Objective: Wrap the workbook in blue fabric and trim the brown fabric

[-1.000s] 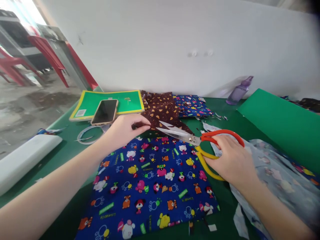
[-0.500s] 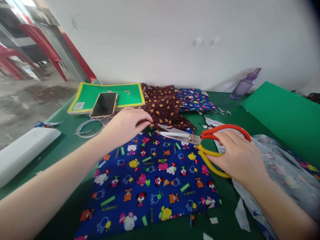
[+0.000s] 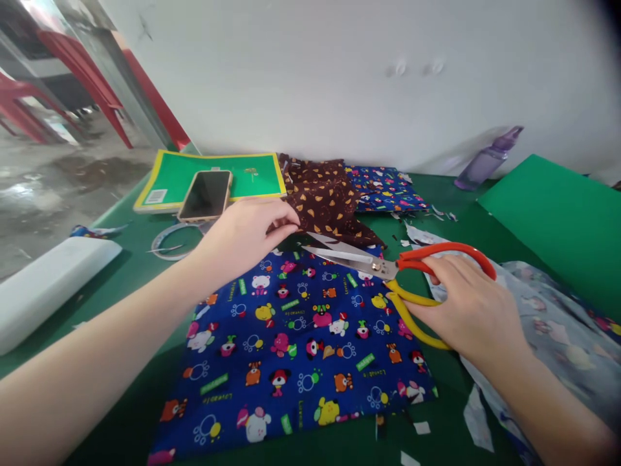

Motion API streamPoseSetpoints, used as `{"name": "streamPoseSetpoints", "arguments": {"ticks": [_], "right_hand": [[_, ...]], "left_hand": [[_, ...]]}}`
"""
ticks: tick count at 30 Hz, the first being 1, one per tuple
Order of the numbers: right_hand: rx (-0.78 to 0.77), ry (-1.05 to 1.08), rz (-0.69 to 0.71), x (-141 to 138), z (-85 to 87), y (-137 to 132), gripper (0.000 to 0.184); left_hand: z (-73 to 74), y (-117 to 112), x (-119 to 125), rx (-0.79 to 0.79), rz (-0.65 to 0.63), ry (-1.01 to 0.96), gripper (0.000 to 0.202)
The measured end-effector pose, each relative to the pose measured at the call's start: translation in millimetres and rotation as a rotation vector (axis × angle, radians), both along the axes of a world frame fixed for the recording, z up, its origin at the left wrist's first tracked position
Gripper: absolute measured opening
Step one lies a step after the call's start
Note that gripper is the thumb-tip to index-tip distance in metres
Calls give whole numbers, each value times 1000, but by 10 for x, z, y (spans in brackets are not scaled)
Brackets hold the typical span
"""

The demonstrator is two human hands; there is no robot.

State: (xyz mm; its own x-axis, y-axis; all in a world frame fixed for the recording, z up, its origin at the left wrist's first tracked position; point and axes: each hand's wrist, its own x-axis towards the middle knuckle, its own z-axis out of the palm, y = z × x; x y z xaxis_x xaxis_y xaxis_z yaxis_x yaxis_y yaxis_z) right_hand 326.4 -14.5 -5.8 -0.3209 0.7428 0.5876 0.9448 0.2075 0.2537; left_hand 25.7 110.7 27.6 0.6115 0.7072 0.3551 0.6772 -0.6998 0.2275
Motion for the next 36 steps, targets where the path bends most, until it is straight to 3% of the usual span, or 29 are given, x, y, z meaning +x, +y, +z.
{"name": "streamPoseSetpoints", "arguments": {"ticks": [2,15,23,36], "right_hand": [[10,4,-18,-2,5,-9,38],[-83,-20,-23,-21,-69,-9,39],[-37,-59,-16,-34,-94,-42,43],[-25,-40,-37,-21,-101,-57,39]], "left_hand": [[-16,12,-8,15,25,-5,21],[-27,-89,43,158,-220,97,24],[16,-257,124,220,-246,121,28],[6,-266,137,221,-224,130,29]]}}
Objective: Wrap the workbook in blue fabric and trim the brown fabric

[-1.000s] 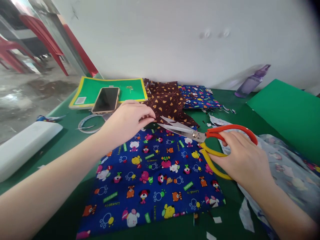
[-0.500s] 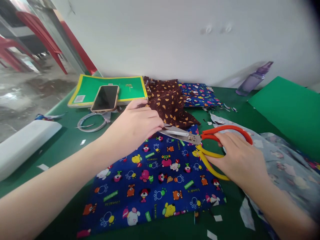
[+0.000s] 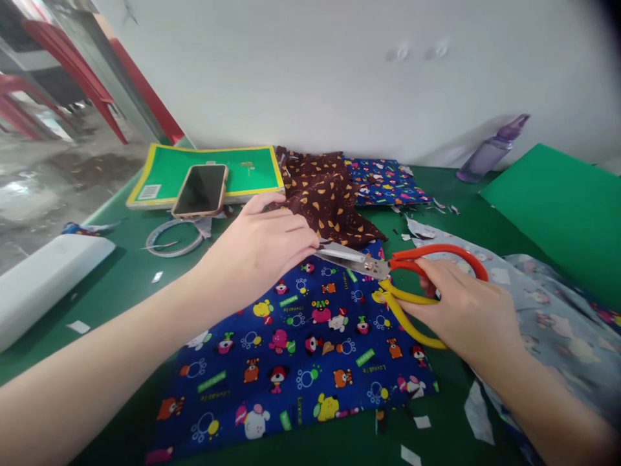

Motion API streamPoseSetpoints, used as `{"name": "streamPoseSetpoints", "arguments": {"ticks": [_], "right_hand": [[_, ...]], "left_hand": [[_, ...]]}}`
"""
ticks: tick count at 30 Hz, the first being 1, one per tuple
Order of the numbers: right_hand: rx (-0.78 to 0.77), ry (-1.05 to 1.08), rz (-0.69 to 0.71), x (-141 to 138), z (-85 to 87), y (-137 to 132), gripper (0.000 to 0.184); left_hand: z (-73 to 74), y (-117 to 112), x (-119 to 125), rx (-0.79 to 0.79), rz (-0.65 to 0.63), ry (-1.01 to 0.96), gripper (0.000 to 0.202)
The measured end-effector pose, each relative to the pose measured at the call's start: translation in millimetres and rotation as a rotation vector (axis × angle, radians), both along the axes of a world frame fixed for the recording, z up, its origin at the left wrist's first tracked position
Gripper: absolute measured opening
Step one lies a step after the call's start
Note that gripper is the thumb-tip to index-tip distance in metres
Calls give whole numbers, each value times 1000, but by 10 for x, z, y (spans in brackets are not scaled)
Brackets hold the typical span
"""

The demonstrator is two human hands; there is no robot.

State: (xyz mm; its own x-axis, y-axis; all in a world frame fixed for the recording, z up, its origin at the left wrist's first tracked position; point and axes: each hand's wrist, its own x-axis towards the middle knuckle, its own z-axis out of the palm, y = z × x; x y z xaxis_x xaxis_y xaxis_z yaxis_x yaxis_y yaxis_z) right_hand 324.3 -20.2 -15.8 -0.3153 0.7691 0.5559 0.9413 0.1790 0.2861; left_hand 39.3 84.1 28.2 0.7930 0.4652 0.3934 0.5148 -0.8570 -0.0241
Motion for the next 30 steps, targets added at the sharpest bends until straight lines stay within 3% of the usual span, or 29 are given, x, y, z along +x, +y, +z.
{"name": "streamPoseSetpoints", "arguments": {"ticks": [15,30], "right_hand": [[5,2,18,7,-13,-4,37],[9,-31,39,10,8,-1,35]], "left_hand": [[-48,138,-38,-141,55,-106,23],[-84,198,-59,-165,46,-129,20]]}}
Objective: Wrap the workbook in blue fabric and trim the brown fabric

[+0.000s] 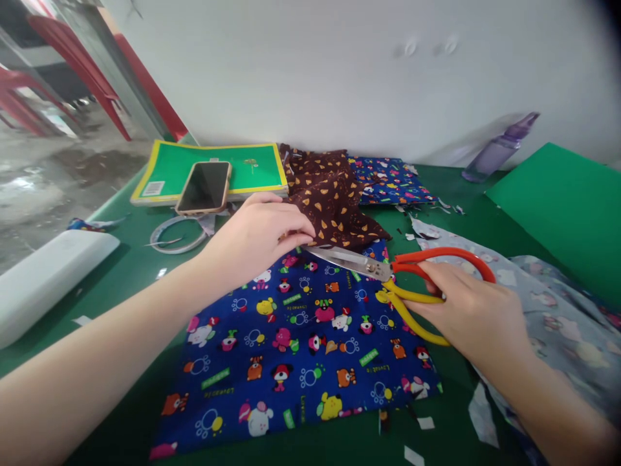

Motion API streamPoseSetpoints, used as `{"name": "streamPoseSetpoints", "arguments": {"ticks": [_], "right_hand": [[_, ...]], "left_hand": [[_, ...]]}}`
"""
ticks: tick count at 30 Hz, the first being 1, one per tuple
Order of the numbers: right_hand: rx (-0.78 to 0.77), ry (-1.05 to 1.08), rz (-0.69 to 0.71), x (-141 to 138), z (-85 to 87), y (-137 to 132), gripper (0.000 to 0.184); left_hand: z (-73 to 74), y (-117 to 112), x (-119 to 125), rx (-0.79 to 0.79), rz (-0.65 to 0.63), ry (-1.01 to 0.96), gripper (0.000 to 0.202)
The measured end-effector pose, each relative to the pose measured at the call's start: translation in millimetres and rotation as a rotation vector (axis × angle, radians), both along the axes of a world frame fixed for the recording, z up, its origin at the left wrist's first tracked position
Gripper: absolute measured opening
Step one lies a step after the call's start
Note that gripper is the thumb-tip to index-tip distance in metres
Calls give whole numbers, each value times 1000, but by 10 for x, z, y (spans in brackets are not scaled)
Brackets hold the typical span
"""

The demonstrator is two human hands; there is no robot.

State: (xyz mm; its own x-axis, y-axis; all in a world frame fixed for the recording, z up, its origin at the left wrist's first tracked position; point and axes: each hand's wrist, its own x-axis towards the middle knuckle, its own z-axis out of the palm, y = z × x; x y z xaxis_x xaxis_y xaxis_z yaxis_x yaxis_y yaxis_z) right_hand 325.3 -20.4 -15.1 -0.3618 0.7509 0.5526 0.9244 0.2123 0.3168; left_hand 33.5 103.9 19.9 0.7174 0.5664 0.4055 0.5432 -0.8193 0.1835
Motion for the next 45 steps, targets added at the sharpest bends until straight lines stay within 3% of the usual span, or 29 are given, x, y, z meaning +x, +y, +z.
{"name": "streamPoseSetpoints", "arguments": {"ticks": [10,16,20,31,36,41,45], "right_hand": [[-16,9,2,9,-13,-4,33],[-119,51,-54,-6,-28,15,35],[-170,56,-77,-21,-23,14,38],[-358,77,-102,-67,-14,54,55],[-333,51,-121,-70,-22,60,59],[-283,147,-162,-60,-13,57,56],[-257,121,-151,-42,-45,55,52]], "left_hand": [[23,11,0,-9,1,-15,20],[92,21,-24,-223,114,-23,18],[49,88,-59,-362,187,-83,16],[-83,265,-133,-515,246,-206,21],[-158,335,-178,-620,233,-224,34],[-210,368,-198,-608,231,-139,25],[-167,323,-181,-608,179,-133,21]]}}
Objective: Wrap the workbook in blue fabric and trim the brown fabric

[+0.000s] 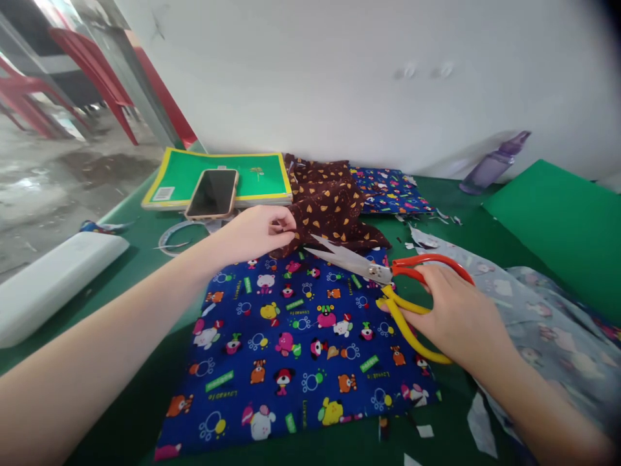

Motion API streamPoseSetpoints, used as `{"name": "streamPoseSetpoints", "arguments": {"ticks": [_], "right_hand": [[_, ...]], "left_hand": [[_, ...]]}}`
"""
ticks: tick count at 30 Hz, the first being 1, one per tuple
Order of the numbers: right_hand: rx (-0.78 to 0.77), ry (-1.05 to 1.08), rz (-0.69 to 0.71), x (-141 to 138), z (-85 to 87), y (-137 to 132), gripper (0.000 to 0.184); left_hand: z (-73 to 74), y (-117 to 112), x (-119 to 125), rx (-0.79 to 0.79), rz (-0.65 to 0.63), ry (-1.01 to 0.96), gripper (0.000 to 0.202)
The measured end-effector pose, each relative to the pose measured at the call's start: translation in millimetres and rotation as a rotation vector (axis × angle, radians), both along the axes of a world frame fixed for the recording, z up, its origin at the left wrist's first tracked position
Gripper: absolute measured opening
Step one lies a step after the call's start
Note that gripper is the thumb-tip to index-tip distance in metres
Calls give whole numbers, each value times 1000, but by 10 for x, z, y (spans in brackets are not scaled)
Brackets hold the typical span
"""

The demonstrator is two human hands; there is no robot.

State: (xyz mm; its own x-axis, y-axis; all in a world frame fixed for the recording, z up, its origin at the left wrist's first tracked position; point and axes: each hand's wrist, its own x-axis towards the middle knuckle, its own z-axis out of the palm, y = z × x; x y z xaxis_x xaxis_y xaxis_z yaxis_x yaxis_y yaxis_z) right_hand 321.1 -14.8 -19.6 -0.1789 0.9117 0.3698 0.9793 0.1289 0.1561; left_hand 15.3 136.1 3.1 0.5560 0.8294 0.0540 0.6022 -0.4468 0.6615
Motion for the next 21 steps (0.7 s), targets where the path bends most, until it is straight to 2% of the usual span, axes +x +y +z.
{"name": "streamPoseSetpoints", "arguments": {"ticks": [6,12,17,19,21], "right_hand": [[-87,58,-8,-28,-17,9,48],[-194,154,-31,-35,-6,29,55],[-247,214,1,-58,22,39,50],[-231,226,23,-64,27,44,48],[-222,228,36,-63,26,51,48]], "left_hand": [[80,-75,38,-111,-158,-23,19],[112,-89,40,-144,-206,-13,18],[142,-131,43,-171,-272,-52,16],[138,-134,40,-158,-300,-37,16],[128,-125,33,-68,-324,16,18]]}}
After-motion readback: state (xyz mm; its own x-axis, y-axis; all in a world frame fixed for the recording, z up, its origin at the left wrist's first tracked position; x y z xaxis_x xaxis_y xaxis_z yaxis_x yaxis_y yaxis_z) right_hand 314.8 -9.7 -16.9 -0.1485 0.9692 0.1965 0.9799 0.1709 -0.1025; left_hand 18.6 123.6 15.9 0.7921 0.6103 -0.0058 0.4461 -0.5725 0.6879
